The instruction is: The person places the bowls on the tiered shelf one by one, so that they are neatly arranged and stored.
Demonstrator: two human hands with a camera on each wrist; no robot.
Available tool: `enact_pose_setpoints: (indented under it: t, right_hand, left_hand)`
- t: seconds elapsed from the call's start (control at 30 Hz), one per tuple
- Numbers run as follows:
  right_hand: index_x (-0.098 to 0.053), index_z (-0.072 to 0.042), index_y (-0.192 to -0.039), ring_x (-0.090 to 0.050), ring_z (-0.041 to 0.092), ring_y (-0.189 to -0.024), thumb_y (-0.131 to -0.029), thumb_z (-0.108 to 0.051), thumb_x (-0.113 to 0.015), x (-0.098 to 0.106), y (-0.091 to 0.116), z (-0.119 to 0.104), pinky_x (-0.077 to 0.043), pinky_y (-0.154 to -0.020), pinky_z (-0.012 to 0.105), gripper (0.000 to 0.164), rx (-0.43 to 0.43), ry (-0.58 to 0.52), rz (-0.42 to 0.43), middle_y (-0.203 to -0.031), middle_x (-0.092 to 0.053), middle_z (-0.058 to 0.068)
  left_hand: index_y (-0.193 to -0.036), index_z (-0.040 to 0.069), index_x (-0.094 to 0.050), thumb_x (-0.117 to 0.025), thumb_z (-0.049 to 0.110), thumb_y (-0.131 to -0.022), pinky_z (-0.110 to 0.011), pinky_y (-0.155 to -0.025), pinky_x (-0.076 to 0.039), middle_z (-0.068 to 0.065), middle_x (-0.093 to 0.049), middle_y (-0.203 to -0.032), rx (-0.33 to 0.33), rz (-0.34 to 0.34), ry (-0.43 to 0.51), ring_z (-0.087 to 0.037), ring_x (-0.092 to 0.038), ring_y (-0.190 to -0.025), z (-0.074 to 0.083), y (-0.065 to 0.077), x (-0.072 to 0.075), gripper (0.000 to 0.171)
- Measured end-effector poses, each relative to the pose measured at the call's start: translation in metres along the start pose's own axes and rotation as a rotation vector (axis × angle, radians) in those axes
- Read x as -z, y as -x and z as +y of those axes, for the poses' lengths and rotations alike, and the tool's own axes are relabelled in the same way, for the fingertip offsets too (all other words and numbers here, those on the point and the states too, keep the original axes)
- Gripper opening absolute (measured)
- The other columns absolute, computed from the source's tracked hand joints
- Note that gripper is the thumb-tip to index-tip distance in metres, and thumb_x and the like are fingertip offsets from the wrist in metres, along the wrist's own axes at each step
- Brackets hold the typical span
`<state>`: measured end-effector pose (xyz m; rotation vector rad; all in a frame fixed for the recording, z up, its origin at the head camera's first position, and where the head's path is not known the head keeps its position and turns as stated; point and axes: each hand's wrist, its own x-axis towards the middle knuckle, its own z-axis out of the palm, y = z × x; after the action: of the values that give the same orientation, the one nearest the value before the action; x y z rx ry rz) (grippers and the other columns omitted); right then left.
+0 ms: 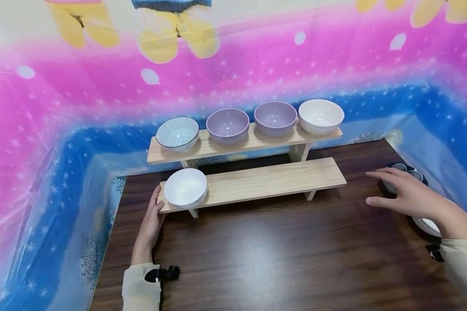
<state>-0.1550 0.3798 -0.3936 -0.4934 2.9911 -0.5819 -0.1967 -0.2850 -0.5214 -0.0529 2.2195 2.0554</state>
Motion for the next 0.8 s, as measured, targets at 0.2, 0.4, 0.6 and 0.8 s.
enact_pose_setpoints:
  t: [0.2, 0.4, 0.6, 0.8]
  right_hand:
    - [-0.044, 0.009, -0.154, -0.034, 0.065, -0.132, -0.093, -0.044, -0.081, 0.002, 0.015, 0.043, -0.033, -0.097, 0.079, 0.089, -0.156, 0.066, -0.032, -0.15, -0.034, 0.044]
    - [-0.034, 0.021, -0.15, -0.026, 0.073, -0.129, -0.096, -0.05, -0.075, -0.014, 0.043, 0.09, -0.024, -0.099, 0.082, 0.099, -0.293, 0.137, 0.017, -0.145, -0.027, 0.052]
    - [-0.014, 0.021, -0.156, -0.019, 0.076, -0.13, -0.097, -0.059, -0.068, -0.026, 0.067, 0.12, -0.025, -0.099, 0.083, 0.113, -0.431, 0.113, 0.013, -0.144, -0.019, 0.058]
    - [0.015, 0.015, -0.155, -0.002, 0.08, -0.133, -0.097, -0.068, -0.059, -0.025, 0.073, 0.132, -0.022, -0.099, 0.087, 0.127, -0.527, -0.004, -0.127, -0.146, 0.003, 0.061]
  left_hand:
    - [-0.171, 0.027, 0.006, -0.027, 0.026, -0.116, -0.048, -0.128, -0.008, -0.001, 0.012, -0.176, 0.03, 0.017, 0.025, -0.026, -0.001, -0.162, 0.001, 0.003, 0.002, 0.065]
    - [-0.171, 0.028, 0.005, -0.027, 0.027, -0.116, -0.049, -0.128, -0.008, -0.002, 0.012, -0.176, 0.028, 0.008, 0.017, -0.028, -0.002, -0.162, 0.003, 0.001, 0.0, 0.064]
    - [-0.171, 0.026, 0.005, -0.028, 0.027, -0.116, -0.051, -0.128, -0.008, -0.003, 0.012, -0.176, 0.019, -0.005, 0.018, -0.03, -0.002, -0.162, 0.004, 0.0, -0.001, 0.064]
    - [-0.171, 0.026, 0.006, -0.027, 0.029, -0.116, -0.05, -0.128, -0.008, -0.003, 0.012, -0.176, 0.015, -0.004, 0.01, -0.028, -0.003, -0.162, 0.003, 0.0, 0.0, 0.065]
